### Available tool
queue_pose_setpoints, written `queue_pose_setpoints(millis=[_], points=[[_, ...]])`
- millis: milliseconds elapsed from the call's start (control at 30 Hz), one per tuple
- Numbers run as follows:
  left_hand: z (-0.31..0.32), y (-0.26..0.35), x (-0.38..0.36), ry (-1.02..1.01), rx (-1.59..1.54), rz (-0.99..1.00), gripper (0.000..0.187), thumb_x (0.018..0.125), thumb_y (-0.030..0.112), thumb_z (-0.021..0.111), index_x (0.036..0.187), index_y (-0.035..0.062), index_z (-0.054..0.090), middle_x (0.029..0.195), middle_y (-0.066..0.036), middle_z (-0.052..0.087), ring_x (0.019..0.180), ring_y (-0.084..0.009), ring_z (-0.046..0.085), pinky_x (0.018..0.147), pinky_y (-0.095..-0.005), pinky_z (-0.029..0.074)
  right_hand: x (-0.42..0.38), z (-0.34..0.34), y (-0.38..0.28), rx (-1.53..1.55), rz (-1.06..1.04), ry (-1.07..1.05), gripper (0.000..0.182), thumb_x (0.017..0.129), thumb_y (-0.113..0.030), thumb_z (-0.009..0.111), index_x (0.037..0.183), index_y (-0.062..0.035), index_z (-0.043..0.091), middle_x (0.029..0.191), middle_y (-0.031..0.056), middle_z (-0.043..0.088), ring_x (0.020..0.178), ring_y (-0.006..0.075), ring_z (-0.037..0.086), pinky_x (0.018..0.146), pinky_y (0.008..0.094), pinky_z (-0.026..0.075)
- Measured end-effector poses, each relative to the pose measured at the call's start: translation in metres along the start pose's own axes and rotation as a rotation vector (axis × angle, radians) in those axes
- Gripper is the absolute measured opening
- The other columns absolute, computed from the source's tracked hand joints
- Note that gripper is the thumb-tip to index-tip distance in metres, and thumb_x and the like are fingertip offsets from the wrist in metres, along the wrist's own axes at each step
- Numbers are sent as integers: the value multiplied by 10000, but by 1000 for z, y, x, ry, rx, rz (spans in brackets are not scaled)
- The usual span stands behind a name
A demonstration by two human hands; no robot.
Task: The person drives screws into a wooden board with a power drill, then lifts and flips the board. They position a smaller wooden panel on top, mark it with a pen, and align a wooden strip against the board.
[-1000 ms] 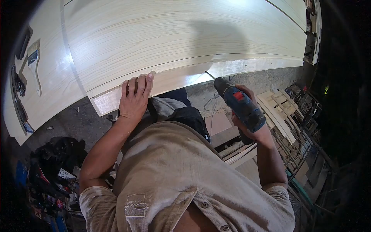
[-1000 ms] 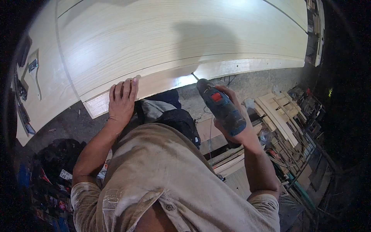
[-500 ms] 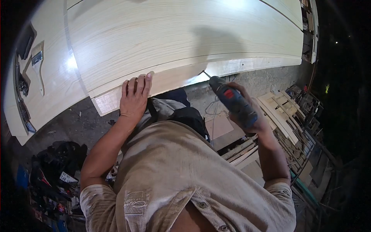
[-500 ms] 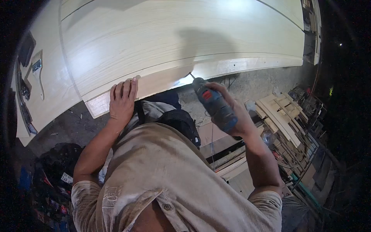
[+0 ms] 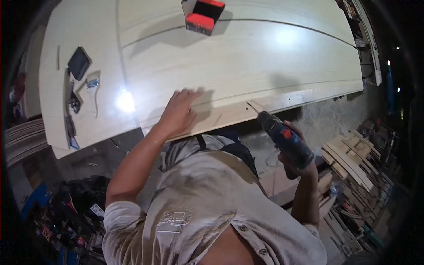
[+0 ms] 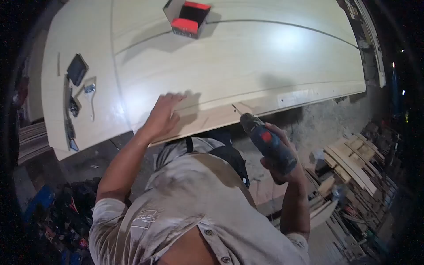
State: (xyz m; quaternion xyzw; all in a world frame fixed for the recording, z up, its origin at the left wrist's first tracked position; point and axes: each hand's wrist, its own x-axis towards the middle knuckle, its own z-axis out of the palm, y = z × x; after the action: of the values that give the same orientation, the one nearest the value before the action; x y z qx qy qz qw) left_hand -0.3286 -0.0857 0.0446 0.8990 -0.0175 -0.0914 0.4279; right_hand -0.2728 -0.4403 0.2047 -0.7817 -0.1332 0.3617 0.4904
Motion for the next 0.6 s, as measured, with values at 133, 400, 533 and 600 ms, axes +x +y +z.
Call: queue_pose_setpoints(millis=[133, 400, 533, 600], points=[[-54, 17, 113, 376, 32, 242, 359, 758, -7, 555, 1103, 46, 643, 1023, -172, 630, 998, -357, 584, 928, -450, 440, -19, 16, 32, 180, -35, 149, 778, 745, -17, 715, 1440, -92, 373, 1209, 92, 569, 1063, 200, 581, 899, 350, 484], [-96, -33, 295, 131, 571, -221, 322, 873, 338, 612, 1041, 75, 690, 1075, -186, 671, 1016, -350, 633, 877, -466, 505, -57, 35, 94, 297, -28, 369, 906, 704, 4, 726, 1478, -119, 270, 1113, 102, 562, 920, 188, 610, 807, 337, 519], [-100, -26, 300, 92, 698, -113, 322, 870, 366, 649, 1042, 99, 703, 1017, -159, 698, 971, -344, 655, 859, -456, 516, -89, 41, 114, 384, 56, 570, 932, 702, -22, 735, 1487, -132, 243, 1055, 105, 582, 886, 192, 609, 750, 325, 534], [-97, -25, 296, 87, 737, -94, 308, 868, 354, 656, 1045, 106, 705, 1007, -155, 700, 964, -340, 658, 857, -453, 517, -93, 43, 109, 467, 96, 628, 930, 703, -37, 739, 1485, -137, 246, 1035, 104, 588, 874, 193, 610, 727, 327, 541]])
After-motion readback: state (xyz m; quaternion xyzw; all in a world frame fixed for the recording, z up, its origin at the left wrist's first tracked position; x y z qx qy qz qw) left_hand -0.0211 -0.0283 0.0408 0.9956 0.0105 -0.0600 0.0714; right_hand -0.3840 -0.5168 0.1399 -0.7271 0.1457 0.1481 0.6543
